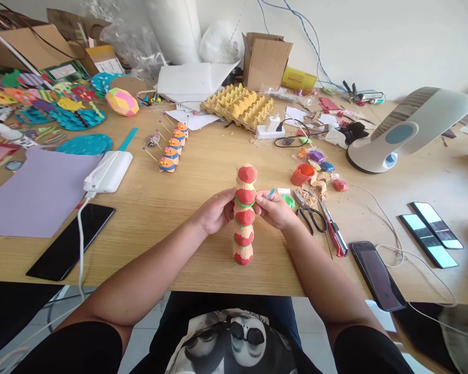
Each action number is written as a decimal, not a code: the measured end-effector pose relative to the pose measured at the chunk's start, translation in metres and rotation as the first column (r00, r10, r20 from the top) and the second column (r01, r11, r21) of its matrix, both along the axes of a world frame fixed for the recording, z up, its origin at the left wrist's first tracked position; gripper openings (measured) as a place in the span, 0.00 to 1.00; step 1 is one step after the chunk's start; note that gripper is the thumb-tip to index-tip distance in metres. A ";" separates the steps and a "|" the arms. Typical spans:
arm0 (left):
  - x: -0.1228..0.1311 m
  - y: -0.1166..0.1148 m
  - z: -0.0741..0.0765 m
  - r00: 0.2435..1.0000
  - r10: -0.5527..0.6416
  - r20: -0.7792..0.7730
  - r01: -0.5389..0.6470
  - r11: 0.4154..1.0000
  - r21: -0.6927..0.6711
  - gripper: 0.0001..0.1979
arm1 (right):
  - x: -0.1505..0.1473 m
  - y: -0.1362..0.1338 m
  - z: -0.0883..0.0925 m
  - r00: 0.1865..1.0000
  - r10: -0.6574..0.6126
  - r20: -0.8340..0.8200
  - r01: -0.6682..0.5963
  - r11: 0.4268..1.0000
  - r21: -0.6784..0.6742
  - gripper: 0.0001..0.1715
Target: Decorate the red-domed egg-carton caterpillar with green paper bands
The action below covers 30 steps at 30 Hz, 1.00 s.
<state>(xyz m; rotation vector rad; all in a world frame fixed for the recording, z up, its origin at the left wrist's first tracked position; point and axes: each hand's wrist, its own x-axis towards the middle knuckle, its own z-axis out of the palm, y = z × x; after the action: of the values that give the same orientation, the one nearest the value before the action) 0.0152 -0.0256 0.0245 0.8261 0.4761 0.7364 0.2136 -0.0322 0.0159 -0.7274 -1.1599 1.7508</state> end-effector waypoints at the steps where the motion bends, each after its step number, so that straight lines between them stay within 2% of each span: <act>1: 0.000 0.000 0.000 1.000 0.005 -0.003 -0.005 1.000 -0.012 0.23 | 0.000 0.000 0.000 1.000 0.009 0.002 -0.009 1.000 0.004 0.25; 5: 0.000 0.002 -0.003 0.998 0.062 0.002 -0.062 0.994 -0.088 0.19 | -0.001 -0.002 0.002 1.000 -0.002 0.000 0.002 1.000 0.003 0.28; 8: 0.000 0.003 -0.006 0.996 0.087 -0.012 -0.088 0.987 -0.135 0.18 | -0.001 -0.002 0.001 0.999 -0.028 0.022 0.028 1.000 -0.001 0.24; 16: 0.002 0.001 -0.011 0.995 0.103 -0.016 -0.104 0.982 -0.158 0.16 | -0.004 -0.003 -0.002 0.991 -0.113 0.073 0.111 0.993 0.027 0.23; 23: 0.003 -0.002 -0.005 0.995 0.099 -0.004 -0.098 0.986 -0.138 0.16 | -0.004 -0.005 0.002 1.000 -0.025 0.015 0.025 1.000 0.007 0.28; 30: 0.003 -0.004 -0.005 0.995 0.093 -0.038 -0.097 0.985 -0.144 0.17 | -0.006 -0.006 0.003 0.998 -0.058 -0.025 0.056 0.997 -0.051 0.29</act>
<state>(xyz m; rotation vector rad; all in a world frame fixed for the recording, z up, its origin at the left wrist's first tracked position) 0.0186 -0.0301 0.0198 0.6820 0.5936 0.7678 0.2076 -0.0379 0.0189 -0.7577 -1.0704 1.7422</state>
